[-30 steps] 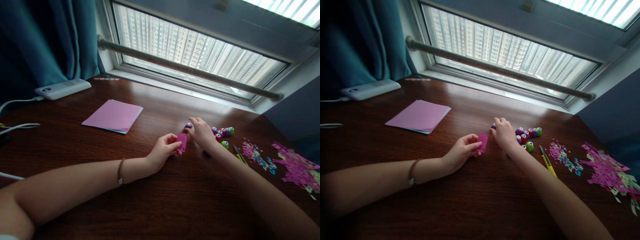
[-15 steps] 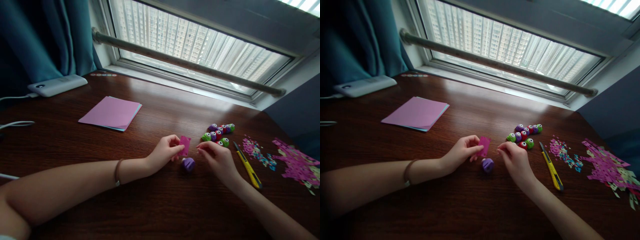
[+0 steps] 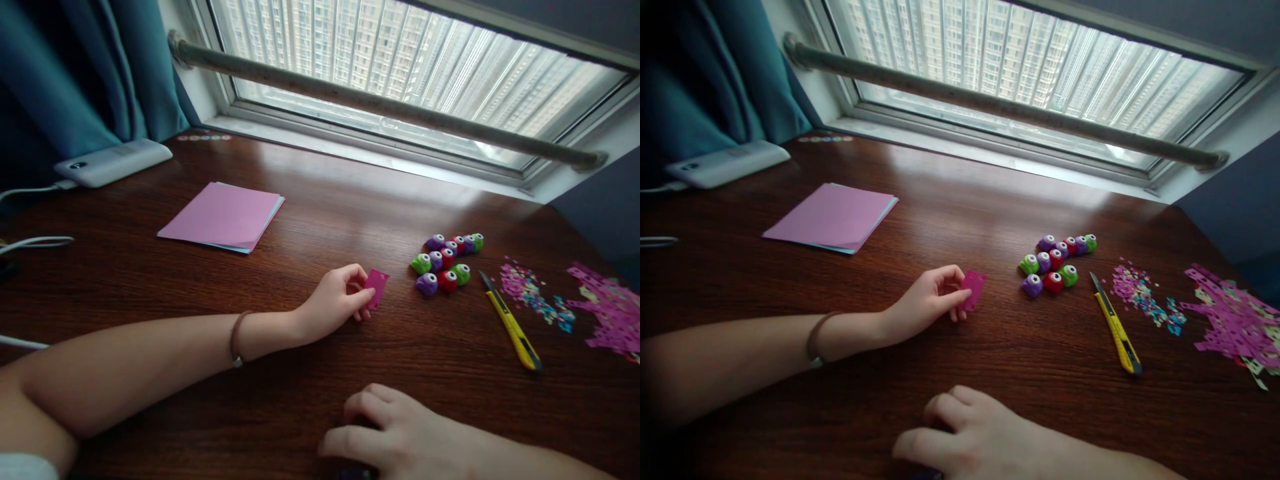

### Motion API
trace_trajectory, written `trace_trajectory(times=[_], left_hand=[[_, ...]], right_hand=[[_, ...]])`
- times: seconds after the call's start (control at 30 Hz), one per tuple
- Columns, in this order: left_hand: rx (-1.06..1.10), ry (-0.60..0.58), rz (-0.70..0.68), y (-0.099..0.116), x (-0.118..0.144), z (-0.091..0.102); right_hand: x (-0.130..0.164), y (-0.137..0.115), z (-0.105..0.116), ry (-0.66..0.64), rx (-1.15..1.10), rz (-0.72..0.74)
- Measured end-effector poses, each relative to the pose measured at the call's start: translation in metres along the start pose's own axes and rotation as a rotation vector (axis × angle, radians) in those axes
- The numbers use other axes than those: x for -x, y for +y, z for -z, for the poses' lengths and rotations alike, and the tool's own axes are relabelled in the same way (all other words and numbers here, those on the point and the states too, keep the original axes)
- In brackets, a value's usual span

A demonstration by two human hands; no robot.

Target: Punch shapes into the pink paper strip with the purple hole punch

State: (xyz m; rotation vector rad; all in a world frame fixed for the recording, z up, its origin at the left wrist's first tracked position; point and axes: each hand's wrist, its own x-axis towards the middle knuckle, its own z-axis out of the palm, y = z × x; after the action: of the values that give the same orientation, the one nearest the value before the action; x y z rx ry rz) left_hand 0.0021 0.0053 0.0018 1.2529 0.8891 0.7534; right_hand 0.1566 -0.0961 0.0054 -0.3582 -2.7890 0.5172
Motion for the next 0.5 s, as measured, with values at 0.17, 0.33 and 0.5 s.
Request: trace_trajectory(times=[0.17, 0.33, 0.5], left_hand=[[0.006, -0.004, 0.005, -0.001, 0.0, 0.0], [0.08, -0.013, -0.024, -0.001, 0.0, 0.002], [0.152, -0.007, -0.059, 0.002, -0.002, 0.004]], right_hand=[[-0.003, 0.0, -0.007, 0.097, -0.057, -0.009], [0.005, 0.02, 0.018, 0.488, -0.426, -0.483], [0.013, 0.052, 0.02, 0.796, -0.575, -0.681]])
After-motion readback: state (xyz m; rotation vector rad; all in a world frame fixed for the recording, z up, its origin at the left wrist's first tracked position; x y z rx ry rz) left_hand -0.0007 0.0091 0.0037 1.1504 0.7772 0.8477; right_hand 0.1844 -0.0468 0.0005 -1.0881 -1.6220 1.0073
